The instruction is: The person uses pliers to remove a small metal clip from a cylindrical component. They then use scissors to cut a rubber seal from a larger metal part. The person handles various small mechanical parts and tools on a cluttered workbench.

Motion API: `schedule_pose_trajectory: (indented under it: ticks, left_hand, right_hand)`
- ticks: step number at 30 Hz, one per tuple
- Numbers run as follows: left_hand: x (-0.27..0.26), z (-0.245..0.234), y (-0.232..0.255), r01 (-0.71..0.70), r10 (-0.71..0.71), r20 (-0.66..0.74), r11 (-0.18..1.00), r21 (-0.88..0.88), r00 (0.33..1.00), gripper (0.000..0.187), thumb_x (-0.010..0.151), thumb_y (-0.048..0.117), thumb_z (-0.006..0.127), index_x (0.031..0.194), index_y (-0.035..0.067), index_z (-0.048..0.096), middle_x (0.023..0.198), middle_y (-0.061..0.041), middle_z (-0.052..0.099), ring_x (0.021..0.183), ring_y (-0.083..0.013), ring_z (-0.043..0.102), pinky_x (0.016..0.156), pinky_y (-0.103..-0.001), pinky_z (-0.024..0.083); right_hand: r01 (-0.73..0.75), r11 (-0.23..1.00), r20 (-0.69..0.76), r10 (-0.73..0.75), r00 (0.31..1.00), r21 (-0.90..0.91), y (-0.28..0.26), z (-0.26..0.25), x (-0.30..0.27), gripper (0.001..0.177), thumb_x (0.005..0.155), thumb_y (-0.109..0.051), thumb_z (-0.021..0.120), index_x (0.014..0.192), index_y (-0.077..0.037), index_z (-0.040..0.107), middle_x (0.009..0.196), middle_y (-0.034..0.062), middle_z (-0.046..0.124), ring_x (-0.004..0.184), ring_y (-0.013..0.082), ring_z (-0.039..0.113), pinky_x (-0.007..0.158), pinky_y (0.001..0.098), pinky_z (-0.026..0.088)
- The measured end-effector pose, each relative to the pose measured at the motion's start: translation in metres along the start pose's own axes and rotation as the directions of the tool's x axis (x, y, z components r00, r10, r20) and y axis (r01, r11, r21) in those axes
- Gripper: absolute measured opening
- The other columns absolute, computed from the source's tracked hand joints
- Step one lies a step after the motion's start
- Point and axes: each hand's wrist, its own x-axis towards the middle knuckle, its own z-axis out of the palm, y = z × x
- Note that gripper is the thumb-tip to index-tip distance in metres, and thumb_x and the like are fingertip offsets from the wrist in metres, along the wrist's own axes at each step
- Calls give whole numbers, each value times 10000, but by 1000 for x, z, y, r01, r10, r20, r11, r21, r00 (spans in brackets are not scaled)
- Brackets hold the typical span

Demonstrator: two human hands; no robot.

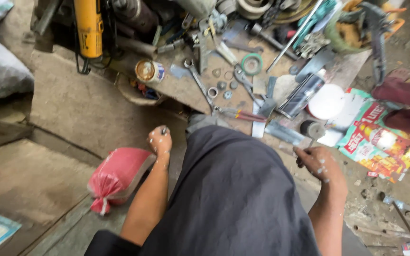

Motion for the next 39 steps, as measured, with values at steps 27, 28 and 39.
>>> schedule_pose_trajectory:
  ticks: [27,28,39]
  left_hand:
    - [3,7,-5,255,-255,27,967,8,967,207,836,243,739,1006,334,813,932,-7,796,992,-263,754,880,-396,595]
    - [3,9,-7,258,-258,15,966,-4,966,207,836,243,739,1006,334,813,932,-7,796,992,-263,754,880,-396,595]
    - [-36,46,-68,380,-387,75,921,91,919,209,862,227,679,974,338,816,909,10,802,989,-256,763,898,-402,604]
  right_hand:
    - [703,710,-45,-701,711,39,-144,3,-58,613,772,-25,550,1355,-147,695,855,229,679,883,432,685,851,545,553]
    - [714,700,-43,-712,700,32,-152,4,-58,613,772,-25,550,1355,-147,695,855,229,679,883,432,685,851,545,553]
    - [353,934,293,-321,901,-61,-131,36,2,537,1006,-498,538,1454,-211,614,1472,200,606,1434,393,477,1231,512,348]
